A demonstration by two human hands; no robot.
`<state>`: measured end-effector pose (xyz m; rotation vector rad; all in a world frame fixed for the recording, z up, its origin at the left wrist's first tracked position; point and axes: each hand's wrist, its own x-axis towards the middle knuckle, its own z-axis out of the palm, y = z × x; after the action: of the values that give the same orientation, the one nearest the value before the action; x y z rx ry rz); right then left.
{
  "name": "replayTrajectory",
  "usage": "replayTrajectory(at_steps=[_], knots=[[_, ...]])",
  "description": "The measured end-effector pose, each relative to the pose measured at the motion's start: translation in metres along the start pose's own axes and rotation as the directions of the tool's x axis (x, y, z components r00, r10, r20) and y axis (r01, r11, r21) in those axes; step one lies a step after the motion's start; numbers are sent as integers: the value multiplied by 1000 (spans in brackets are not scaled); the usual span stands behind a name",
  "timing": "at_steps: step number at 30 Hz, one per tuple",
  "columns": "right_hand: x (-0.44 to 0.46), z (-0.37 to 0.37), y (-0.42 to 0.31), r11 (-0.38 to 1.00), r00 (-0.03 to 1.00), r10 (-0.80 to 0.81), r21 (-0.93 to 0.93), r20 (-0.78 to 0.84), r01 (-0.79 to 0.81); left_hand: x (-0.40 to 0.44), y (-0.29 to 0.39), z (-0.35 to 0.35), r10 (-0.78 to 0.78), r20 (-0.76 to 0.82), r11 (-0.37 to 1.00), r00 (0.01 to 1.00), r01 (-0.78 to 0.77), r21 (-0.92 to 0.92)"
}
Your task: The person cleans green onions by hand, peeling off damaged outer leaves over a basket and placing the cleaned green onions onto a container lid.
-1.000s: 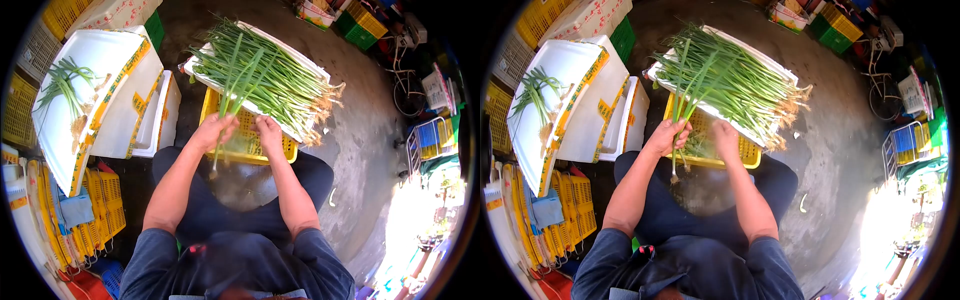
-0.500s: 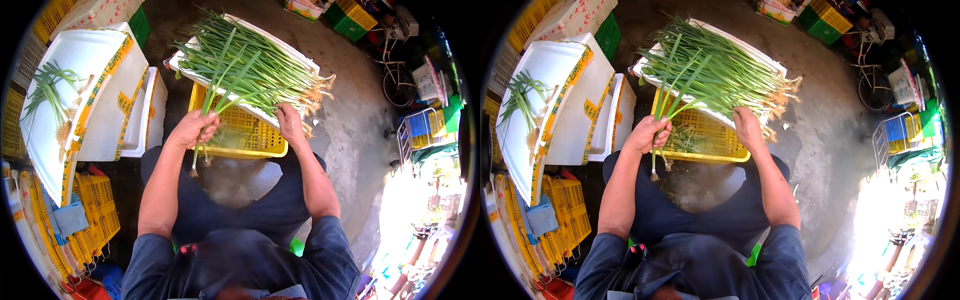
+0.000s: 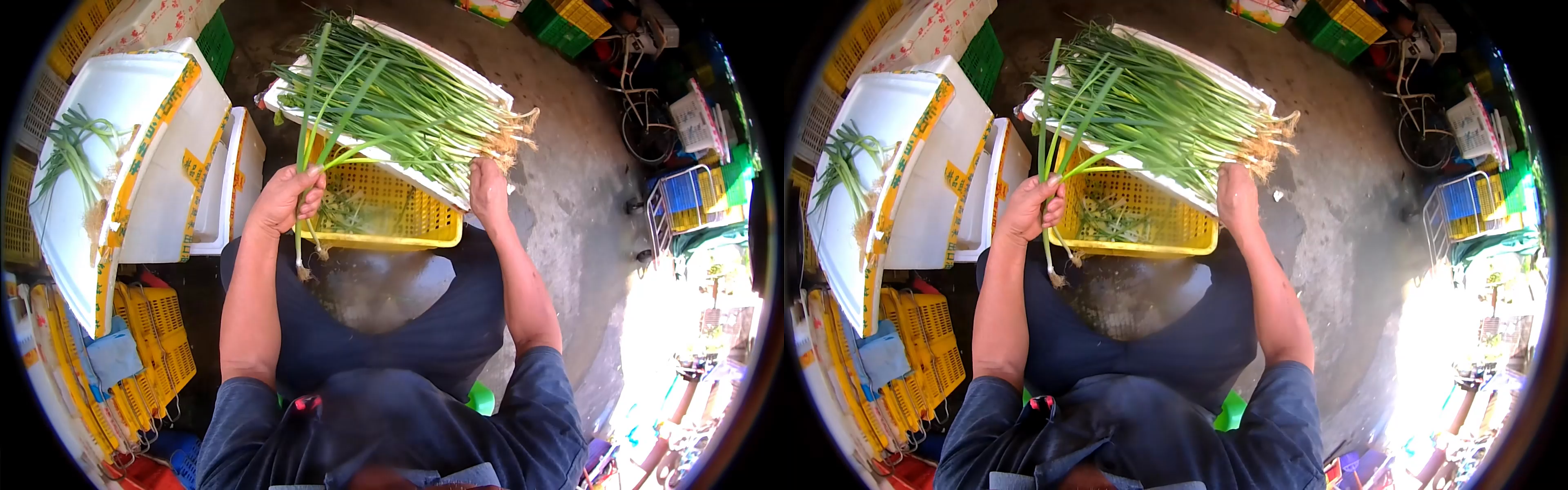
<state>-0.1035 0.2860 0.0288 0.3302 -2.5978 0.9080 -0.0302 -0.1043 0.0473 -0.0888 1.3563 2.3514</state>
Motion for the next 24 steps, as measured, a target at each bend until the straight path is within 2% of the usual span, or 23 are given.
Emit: replayTrajectory(at_steps=[1,2,5,6,7,8,9,12,14,16,19,20,23,24], knots=[[4,10,11,994,994,99,46,-37,-97,1,-1,-2,-10,12,1000,1000,10,30],[9,24,29,893,933,359,297,-17,-338,3,-4,-1,-47,51,997,998,44,56],[23,23,28,608,829,548,629,110,-485,0,-2,-1,16,10,998,1000,-16,-56],[24,23,22,665,865,471,576,170,-475,1,-1,-3,61,-13,993,998,-62,-102],[21,19,4,734,873,353,479,338,-482,2,0,-4,122,-37,980,992,-126,-153],[12,15,-17,801,830,238,381,504,-461,5,0,-4,180,-66,960,981,-190,-205],[7,15,-31,863,740,136,287,659,-415,7,-1,-5,234,-98,933,967,-252,-257],[10,31,-34,930,772,192,139,606,-340,13,-2,-7,282,-109,901,953,-302,-311],[19,45,-15,994,922,112,-35,372,-107,14,-3,-6,296,-132,892,946,-323,-317],[31,60,1,977,982,-59,-192,178,94,16,-4,-8,299,-159,884,941,-336,-324],[44,74,8,912,940,40,-396,338,104,18,-5,-11,302,-185,877,935,-349,-330],[47,81,17,887,926,22,-434,376,156,19,-5,-12,302,-193,876,934,-352,-331],[56,80,25,875,895,41,-448,445,183,19,-7,-15,307,-200,873,930,-359,-331],[57,76,27,909,936,-30,-380,350,171,20,-6,-15,311,-200,873,929,-363,-327]])
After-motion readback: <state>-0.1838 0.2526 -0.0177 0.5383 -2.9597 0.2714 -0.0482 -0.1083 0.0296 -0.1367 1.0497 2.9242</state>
